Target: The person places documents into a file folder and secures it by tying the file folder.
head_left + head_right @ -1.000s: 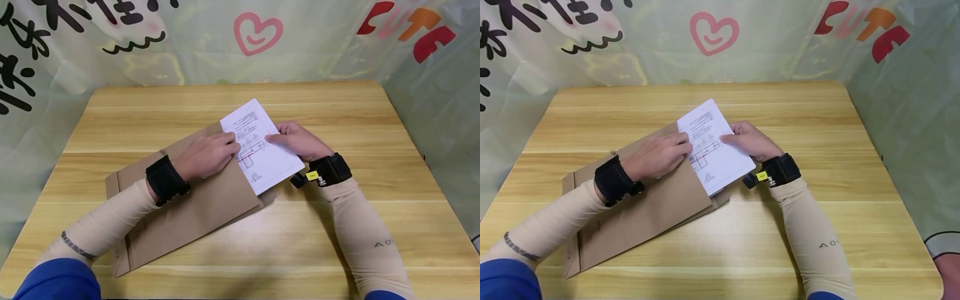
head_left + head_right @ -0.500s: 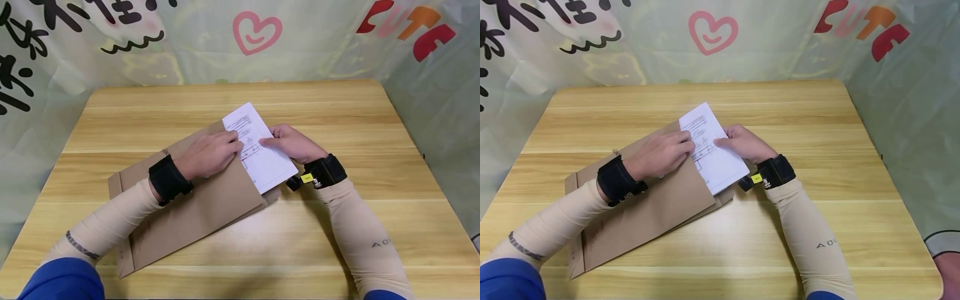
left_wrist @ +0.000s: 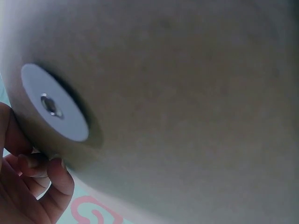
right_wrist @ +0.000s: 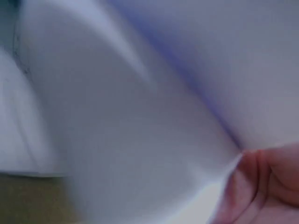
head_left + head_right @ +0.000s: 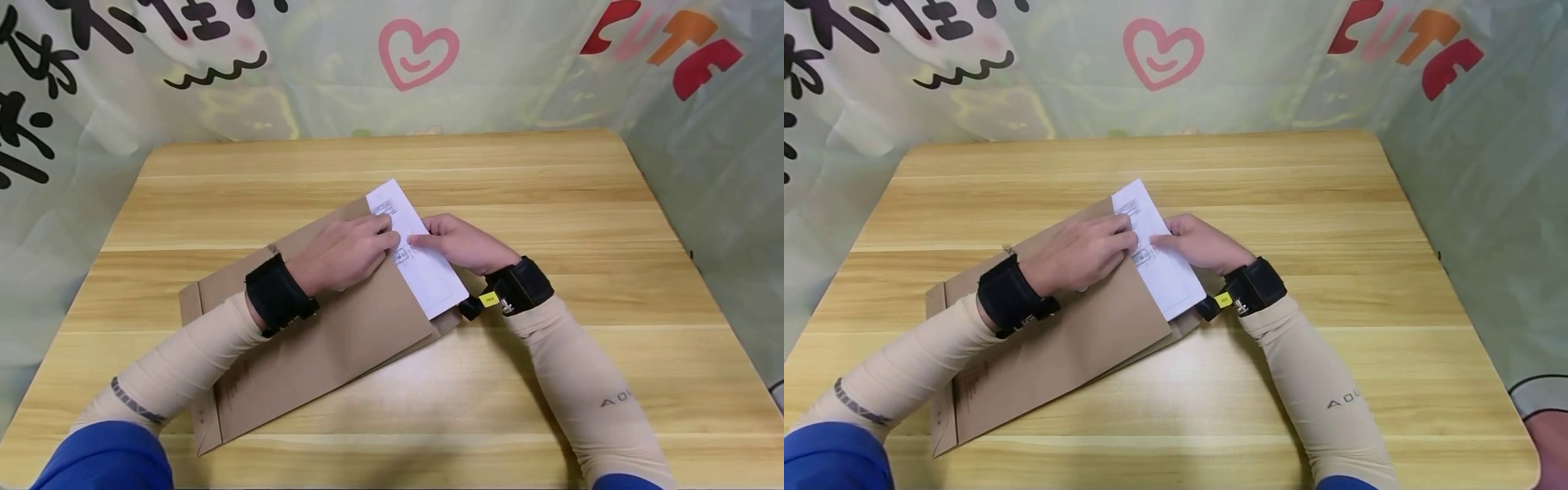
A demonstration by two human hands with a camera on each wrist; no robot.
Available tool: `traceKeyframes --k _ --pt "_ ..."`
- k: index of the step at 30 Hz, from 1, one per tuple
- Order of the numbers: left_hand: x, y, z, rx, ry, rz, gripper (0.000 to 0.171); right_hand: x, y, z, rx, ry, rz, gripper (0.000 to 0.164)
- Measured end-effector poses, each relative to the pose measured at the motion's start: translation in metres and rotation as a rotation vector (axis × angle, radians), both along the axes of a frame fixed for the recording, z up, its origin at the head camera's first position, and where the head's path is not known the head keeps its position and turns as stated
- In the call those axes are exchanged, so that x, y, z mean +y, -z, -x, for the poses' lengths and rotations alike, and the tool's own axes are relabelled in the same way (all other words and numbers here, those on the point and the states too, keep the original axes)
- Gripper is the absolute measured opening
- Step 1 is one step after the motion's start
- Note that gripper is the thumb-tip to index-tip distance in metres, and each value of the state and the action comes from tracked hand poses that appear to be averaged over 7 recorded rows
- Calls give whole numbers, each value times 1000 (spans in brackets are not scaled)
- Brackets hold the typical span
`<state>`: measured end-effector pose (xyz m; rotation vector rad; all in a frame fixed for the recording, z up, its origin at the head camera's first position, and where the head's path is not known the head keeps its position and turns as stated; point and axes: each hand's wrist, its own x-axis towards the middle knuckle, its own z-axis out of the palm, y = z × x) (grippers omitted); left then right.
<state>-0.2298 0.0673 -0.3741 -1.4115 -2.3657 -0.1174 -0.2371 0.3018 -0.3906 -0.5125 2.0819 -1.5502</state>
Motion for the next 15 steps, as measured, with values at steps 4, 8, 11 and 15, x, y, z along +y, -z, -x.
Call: traceKeyframes --k 4,8,11,15 --pt "2 0 0 4 23 -17 20 -4 3 -1 54 -32 -71 31" --pt "3 1 -1 -11 39 -31 20 -7 4 -2 79 -57 -85 31" --pt "3 2 -1 -14 44 -35 19 -9 5 -2 82 -57 -87 32" --pt "3 3 -1 -1 53 -48 19 -12 6 -4 117 -45 -107 31"
